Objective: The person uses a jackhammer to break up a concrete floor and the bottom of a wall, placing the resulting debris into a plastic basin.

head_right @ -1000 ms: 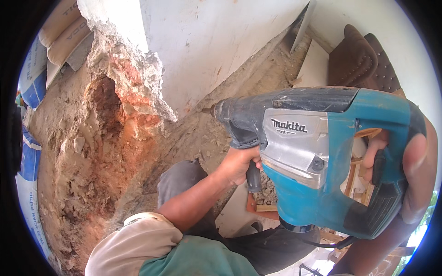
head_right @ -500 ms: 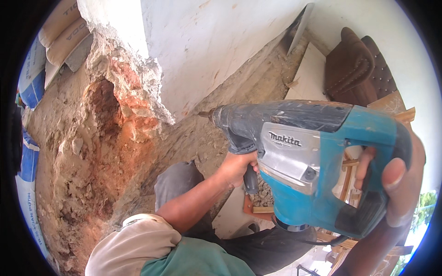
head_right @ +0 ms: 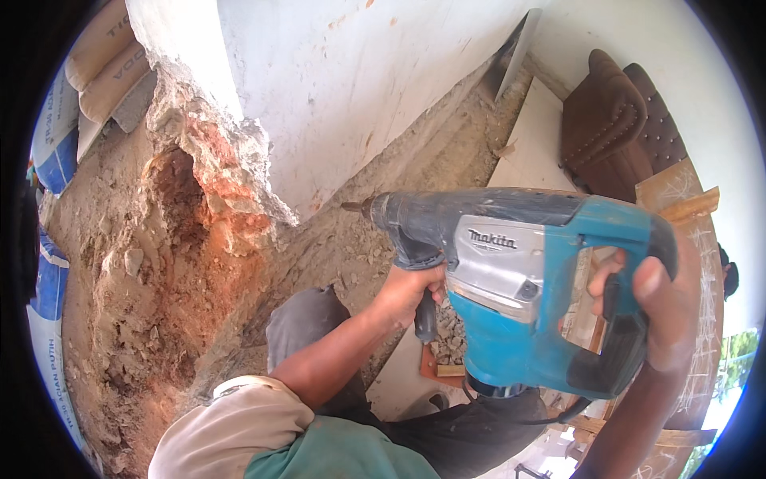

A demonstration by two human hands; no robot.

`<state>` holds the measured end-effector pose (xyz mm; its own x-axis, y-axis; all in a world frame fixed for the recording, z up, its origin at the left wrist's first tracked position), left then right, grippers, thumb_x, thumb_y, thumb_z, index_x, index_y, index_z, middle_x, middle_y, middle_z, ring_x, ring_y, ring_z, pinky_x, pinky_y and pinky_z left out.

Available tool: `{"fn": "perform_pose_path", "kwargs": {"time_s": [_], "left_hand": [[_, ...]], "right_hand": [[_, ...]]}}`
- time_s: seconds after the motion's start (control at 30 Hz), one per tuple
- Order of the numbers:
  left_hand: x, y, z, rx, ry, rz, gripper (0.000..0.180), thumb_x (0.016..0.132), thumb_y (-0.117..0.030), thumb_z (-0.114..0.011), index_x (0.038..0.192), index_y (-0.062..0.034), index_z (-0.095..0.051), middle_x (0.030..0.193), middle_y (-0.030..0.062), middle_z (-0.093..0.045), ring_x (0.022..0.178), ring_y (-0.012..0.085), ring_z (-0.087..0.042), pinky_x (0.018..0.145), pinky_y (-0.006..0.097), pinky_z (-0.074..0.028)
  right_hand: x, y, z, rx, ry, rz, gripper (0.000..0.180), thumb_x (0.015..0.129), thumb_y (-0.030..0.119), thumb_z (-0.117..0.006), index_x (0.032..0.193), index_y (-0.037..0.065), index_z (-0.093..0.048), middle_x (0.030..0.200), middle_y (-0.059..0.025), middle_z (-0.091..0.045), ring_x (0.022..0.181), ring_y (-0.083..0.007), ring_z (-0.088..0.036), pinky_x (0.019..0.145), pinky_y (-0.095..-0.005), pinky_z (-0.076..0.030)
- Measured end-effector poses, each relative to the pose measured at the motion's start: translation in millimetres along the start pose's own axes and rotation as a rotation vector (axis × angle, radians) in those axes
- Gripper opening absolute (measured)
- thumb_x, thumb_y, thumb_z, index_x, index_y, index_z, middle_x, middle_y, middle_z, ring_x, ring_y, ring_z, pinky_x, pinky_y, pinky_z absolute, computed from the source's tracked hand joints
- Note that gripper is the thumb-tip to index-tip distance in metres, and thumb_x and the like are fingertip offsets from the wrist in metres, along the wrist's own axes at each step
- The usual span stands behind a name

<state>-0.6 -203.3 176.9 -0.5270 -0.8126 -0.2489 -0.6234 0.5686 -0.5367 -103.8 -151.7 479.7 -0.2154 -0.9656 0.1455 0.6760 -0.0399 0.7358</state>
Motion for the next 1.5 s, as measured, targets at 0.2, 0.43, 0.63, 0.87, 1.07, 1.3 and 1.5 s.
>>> {"fn": "perform_pose_path", "kwargs": {"time_s": [0.2, 0.43, 0.63, 0.87, 1.07, 1.3, 1.5], "left_hand": [[-3, -5, -15, 0.096, 0.013, -0.035, 0.014, 0.081, -0.003, -0.065, 0.093, -0.0052, -0.058, 0.065, -0.0003, -0.050, 0.055, 0.0102, -0.049, 0.049, 0.026, -0.043], [4, 5, -9, 0.105, -0.007, 0.058, 0.019, 0.079, -0.015, -0.077, 0.084, -0.0062, -0.060, 0.064, -0.0011, -0.052, 0.050, 0.0086, -0.046, 0.046, 0.026, -0.037], [8, 1, -2, 0.107, -0.056, 0.072, 0.011, 0.080, -0.004, -0.067, 0.087, -0.0070, -0.059, 0.064, -0.0007, -0.049, 0.053, 0.0104, -0.047, 0.048, 0.026, -0.041], [9, 13, 5, 0.173, -0.065, 0.091, 0.015, 0.081, -0.009, -0.071, 0.082, -0.0073, -0.056, 0.062, -0.0011, -0.048, 0.050, 0.0112, -0.047, 0.046, 0.027, -0.040], [-6, 24, -5, 0.237, -0.050, 0.126, 0.023, 0.080, -0.017, -0.076, 0.078, -0.0083, -0.054, 0.059, -0.0008, -0.048, 0.047, 0.0105, -0.046, 0.044, 0.027, -0.037], [-15, 23, -7, 0.314, -0.026, 0.129, 0.024, 0.080, -0.020, -0.077, 0.077, -0.0072, -0.057, 0.059, -0.0009, -0.050, 0.047, 0.0099, -0.046, 0.044, 0.027, -0.034], [-8, 23, -1, 0.296, -0.059, 0.130, 0.024, 0.079, -0.020, -0.078, 0.076, -0.0073, -0.058, 0.059, -0.0012, -0.050, 0.046, 0.0096, -0.045, 0.044, 0.027, -0.034]], "right_hand": [[3, -11, 10, -0.010, 0.048, 0.037, 0.064, 0.085, 0.065, -0.056, 0.099, 0.002, -0.055, 0.070, -0.0103, -0.060, 0.052, -0.0123, -0.058, 0.048, -0.0208, -0.046], [5, -32, 15, 0.121, -0.044, -0.024, 0.059, 0.087, 0.063, -0.054, 0.094, 0.004, -0.054, 0.067, -0.0092, -0.061, 0.049, -0.0110, -0.059, 0.043, -0.0200, -0.046], [15, -32, 6, 0.051, -0.031, -0.056, 0.058, 0.089, 0.062, -0.053, 0.093, 0.004, -0.054, 0.067, -0.0098, -0.062, 0.049, -0.0117, -0.060, 0.046, -0.0205, -0.049], [7, -56, 9, 0.115, 0.042, -0.097, 0.055, 0.091, 0.060, -0.052, 0.096, 0.005, -0.053, 0.071, -0.0117, -0.063, 0.057, -0.0149, -0.063, 0.051, -0.0238, -0.051], [-25, -82, 27, 0.309, -0.013, -0.311, 0.049, 0.093, 0.054, -0.053, 0.094, 0.005, -0.051, 0.074, -0.0159, -0.064, 0.059, -0.0197, -0.064, 0.053, -0.0271, -0.052], [-46, -97, 34, 0.397, -0.043, -0.320, 0.047, 0.095, 0.052, -0.052, 0.091, 0.005, -0.052, 0.069, -0.0151, -0.062, 0.054, -0.0200, -0.063, 0.048, -0.0283, -0.052], [-37, -97, 32, 0.332, -0.080, -0.321, 0.048, 0.093, 0.052, -0.055, 0.087, 0.005, -0.052, 0.065, -0.0126, -0.060, 0.049, -0.0188, -0.060, 0.043, -0.0276, -0.050]]}}
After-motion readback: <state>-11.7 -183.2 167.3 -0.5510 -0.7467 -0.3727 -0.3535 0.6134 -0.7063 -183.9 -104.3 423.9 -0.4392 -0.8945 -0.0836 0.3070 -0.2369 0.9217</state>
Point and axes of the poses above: each hand's wrist, its own x-axis towards the middle knuckle, its own z-axis out of the back of the hand, y = z × x, the point moved 8 cm from there along x, towards the middle knuckle
